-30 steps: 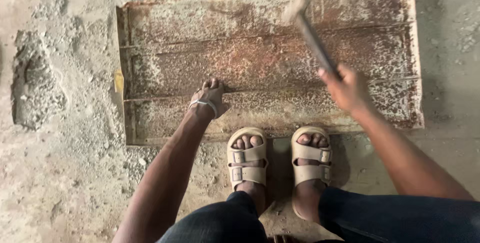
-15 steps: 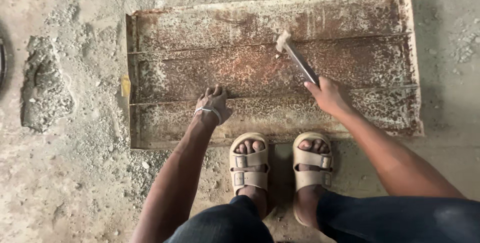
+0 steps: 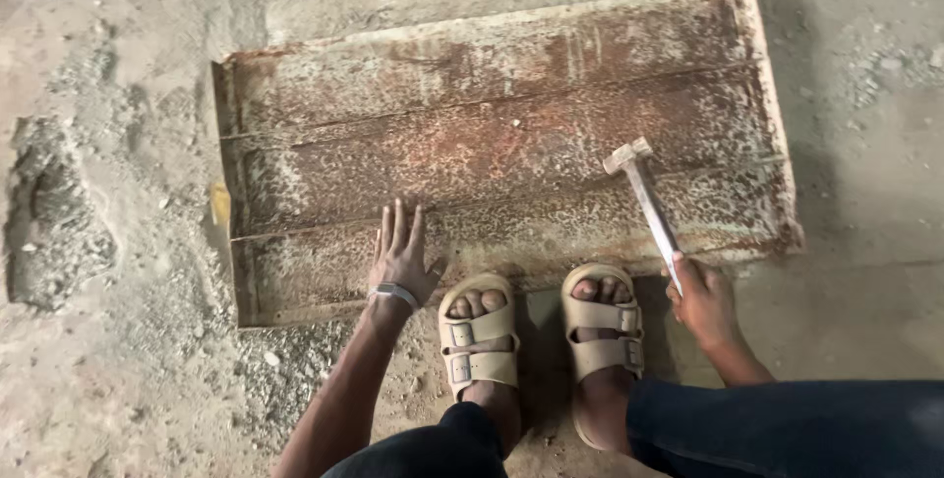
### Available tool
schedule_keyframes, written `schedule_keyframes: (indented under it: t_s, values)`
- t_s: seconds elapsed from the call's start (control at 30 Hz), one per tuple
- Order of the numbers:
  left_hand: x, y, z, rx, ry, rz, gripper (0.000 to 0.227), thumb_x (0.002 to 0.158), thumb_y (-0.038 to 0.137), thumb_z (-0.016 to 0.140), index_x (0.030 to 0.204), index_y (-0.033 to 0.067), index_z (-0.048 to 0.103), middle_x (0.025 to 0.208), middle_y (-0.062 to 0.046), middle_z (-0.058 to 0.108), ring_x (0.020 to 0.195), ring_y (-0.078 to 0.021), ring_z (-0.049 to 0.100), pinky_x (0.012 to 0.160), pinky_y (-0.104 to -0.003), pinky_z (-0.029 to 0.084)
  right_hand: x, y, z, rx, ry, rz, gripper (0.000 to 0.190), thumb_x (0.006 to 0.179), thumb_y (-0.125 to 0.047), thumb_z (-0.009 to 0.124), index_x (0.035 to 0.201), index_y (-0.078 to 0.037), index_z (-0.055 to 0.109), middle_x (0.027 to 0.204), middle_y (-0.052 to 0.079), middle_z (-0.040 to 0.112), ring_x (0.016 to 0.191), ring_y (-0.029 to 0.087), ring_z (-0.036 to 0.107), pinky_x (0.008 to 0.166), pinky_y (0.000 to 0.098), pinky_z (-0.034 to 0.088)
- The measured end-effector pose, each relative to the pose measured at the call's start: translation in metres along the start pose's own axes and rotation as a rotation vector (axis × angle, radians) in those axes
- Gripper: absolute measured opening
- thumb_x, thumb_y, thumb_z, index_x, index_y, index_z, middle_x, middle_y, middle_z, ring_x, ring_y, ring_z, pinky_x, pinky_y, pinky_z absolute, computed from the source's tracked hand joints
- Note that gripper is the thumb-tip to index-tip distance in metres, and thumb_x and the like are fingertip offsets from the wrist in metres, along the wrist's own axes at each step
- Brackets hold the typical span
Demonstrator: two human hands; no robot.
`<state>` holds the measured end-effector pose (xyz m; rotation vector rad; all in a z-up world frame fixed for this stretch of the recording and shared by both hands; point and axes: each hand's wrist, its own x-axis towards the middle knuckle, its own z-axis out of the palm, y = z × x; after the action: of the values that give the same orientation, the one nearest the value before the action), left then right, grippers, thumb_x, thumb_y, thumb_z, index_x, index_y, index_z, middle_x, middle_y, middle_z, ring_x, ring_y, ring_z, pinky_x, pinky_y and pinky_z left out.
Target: The person uses a hammer to repeatedly strike a rectangular metal sheet placed on a concrete floor. The person holds the sheet with one hand while striking it with the other, then flips the sheet over and continues hammering the other side.
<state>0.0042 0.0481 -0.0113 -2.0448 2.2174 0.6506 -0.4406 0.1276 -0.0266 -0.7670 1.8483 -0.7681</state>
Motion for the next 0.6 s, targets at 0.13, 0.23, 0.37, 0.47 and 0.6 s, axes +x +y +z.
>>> schedule_keyframes:
  t_s: [0.13,0.23,0.37,0.47,0.6]
  values:
    - [-0.007,0.002,0.011,-0.011,0.007,0.009,0.097,0.087,0.047,0.070,0.162,0.0161,0.017,0.172,-0.013,0.010,0.158,-0.0311,0.006,0.127,-0.051,0.005,-0.010,-0.023,0.005,0.436,-0.249,0.137,0.041,0.105,-0.049,0.054,0.094,-0.009,0.058,0.056,-0.005,0.041,0.042,0.009,0.037,0.044,0.0283,0.036]
    - [-0.001,-0.005,0.001,-0.071,-0.021,-0.004,0.100,0.083,0.044,0.072,0.163,0.0166,0.018,0.171,-0.015,0.010,0.159,-0.0330,0.005,0.127,-0.044,0.009,-0.005,-0.050,0.020,0.475,-0.378,0.146,0.037,0.101,-0.045,0.057,0.094,-0.009,0.057,0.054,-0.003,0.041,0.041,0.011,0.039,0.045,0.0311,0.039]
    - [-0.006,-0.003,0.001,-0.033,-0.052,-0.044,0.096,0.085,0.046,0.071,0.162,0.0199,0.018,0.170,-0.010,0.012,0.157,-0.0294,0.007,0.125,-0.052,0.007,0.009,-0.058,0.037,0.382,-0.384,0.263,0.037,0.100,-0.045,0.056,0.093,-0.009,0.055,0.055,-0.003,0.042,0.043,0.011,0.039,0.047,0.0316,0.038]
    - [0.001,0.005,-0.001,0.005,-0.054,-0.047,0.093,0.087,0.044,0.071,0.162,0.0227,0.021,0.170,-0.008,0.016,0.158,-0.0271,0.010,0.126,-0.057,0.007,0.028,-0.051,0.027,0.483,-0.429,0.227,0.037,0.102,-0.046,0.057,0.094,-0.010,0.055,0.056,-0.006,0.040,0.043,0.009,0.037,0.049,0.0297,0.036]
    - [-0.006,0.000,-0.009,0.027,-0.067,-0.050,0.089,0.090,0.043,0.069,0.163,0.0248,0.021,0.172,-0.005,0.017,0.159,-0.0255,0.011,0.127,-0.058,0.009,0.037,-0.022,0.006,0.616,-0.406,0.164,0.041,0.105,-0.051,0.055,0.097,-0.010,0.057,0.057,-0.006,0.043,0.046,0.009,0.040,0.052,0.0303,0.039]
